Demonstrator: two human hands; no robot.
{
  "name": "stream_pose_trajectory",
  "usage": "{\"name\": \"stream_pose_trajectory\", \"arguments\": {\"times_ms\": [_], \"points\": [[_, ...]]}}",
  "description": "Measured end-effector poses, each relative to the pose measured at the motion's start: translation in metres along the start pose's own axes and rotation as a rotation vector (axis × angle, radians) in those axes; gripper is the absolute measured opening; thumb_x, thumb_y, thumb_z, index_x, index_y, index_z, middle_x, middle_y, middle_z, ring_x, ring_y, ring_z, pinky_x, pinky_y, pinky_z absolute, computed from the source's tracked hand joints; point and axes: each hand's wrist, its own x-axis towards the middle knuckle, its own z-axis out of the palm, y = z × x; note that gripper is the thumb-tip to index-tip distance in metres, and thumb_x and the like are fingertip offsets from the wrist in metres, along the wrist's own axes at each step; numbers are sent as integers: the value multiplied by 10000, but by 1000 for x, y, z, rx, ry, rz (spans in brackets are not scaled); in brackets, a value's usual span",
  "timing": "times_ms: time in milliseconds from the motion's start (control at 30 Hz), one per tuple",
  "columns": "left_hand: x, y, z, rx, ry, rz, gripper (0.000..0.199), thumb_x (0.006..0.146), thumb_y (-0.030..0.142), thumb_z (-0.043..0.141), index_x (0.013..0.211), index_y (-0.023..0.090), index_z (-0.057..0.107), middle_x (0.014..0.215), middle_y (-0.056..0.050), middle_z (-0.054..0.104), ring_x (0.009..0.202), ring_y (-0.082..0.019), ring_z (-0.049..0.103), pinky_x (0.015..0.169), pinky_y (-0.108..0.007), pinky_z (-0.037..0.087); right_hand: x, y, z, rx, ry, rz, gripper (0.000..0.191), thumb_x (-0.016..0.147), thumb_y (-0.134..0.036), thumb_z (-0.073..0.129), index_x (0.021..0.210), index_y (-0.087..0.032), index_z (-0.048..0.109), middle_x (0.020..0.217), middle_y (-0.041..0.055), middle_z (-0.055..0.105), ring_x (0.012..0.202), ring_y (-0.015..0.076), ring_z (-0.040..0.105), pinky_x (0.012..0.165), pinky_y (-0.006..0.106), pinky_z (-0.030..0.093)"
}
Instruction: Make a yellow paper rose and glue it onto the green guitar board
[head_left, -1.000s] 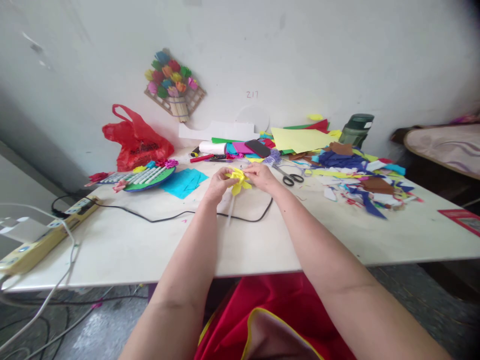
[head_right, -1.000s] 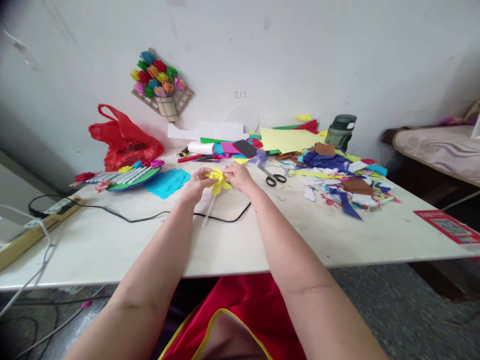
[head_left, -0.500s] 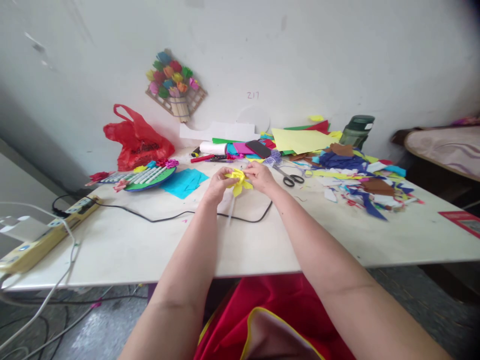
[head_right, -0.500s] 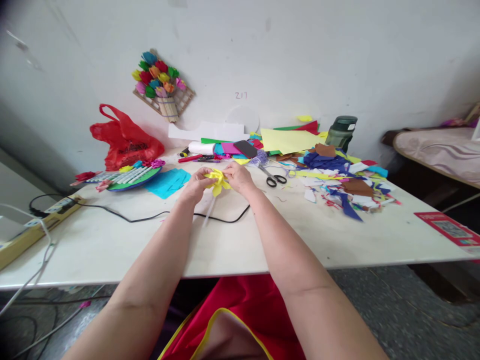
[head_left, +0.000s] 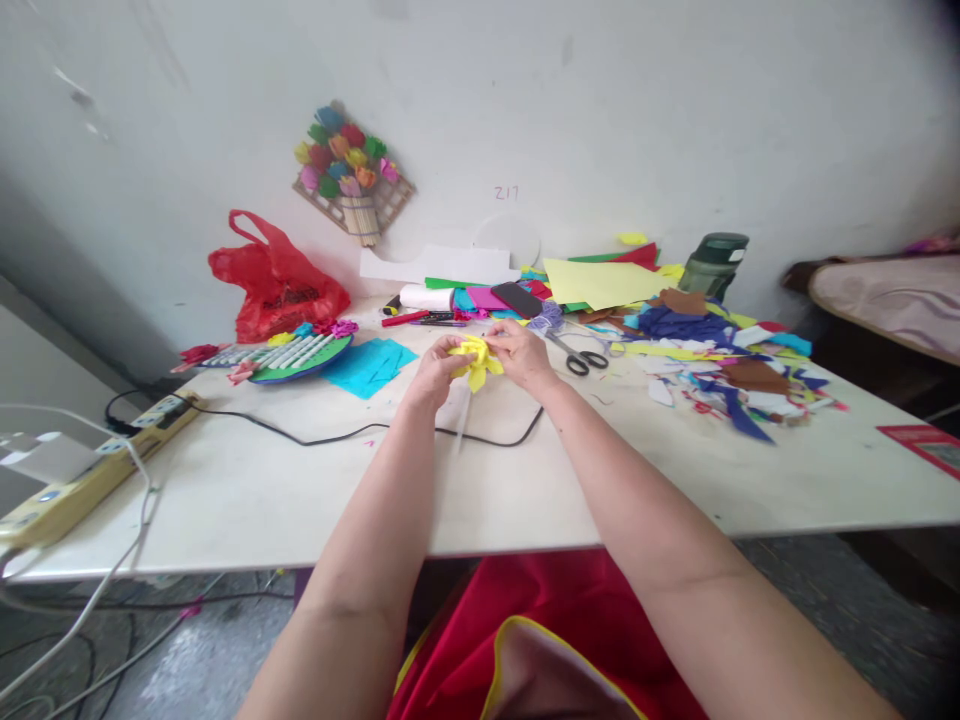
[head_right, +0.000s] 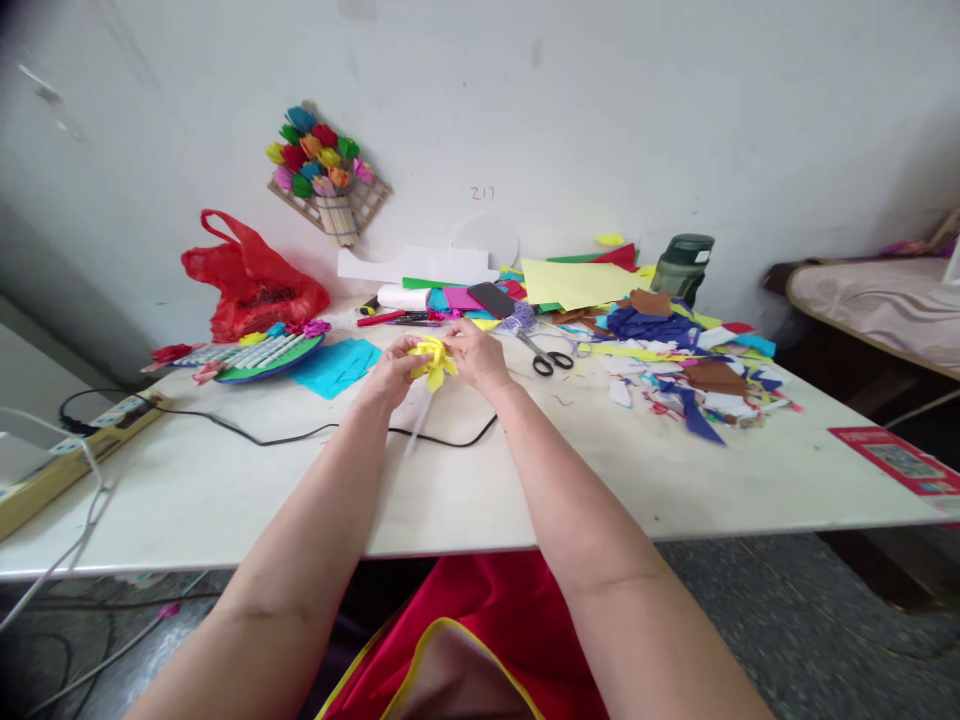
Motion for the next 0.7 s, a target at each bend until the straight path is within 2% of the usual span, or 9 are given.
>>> {"name": "stream_pose_trajectory", "arguments": {"times_ms": [367, 567, 700], "points": [[5, -5, -8, 26, -18, -35, 360, 502, 202, 779, 791, 145, 571, 670, 12, 628, 573, -85, 569, 562, -213, 407, 3, 1, -1, 122, 15, 59, 195, 775, -184, 568, 790, -257, 748, 976, 14, 661, 721, 128, 566, 636, 258, 427], [4, -2, -6, -4, -19, -14, 426, 478, 195, 789, 813, 166, 528, 697, 17, 642, 590, -97, 587, 575, -222, 411, 4, 3, 0, 182, 21, 78, 190, 762, -176, 578, 785, -251, 751, 969, 23, 651, 778, 142, 582, 677, 272, 452], [2, 0, -4, -9, -11, -17, 476, 458, 191, 796, 828, 176, 497, 724, 15, 648, 618, -104, 598, 597, -227, 419, 4, 5, 1, 219, 17, 87, 178, 756, -185, 587, 774, -249, 752, 966, 21, 649, 731, 126, 570, 660, 267, 453]]}}
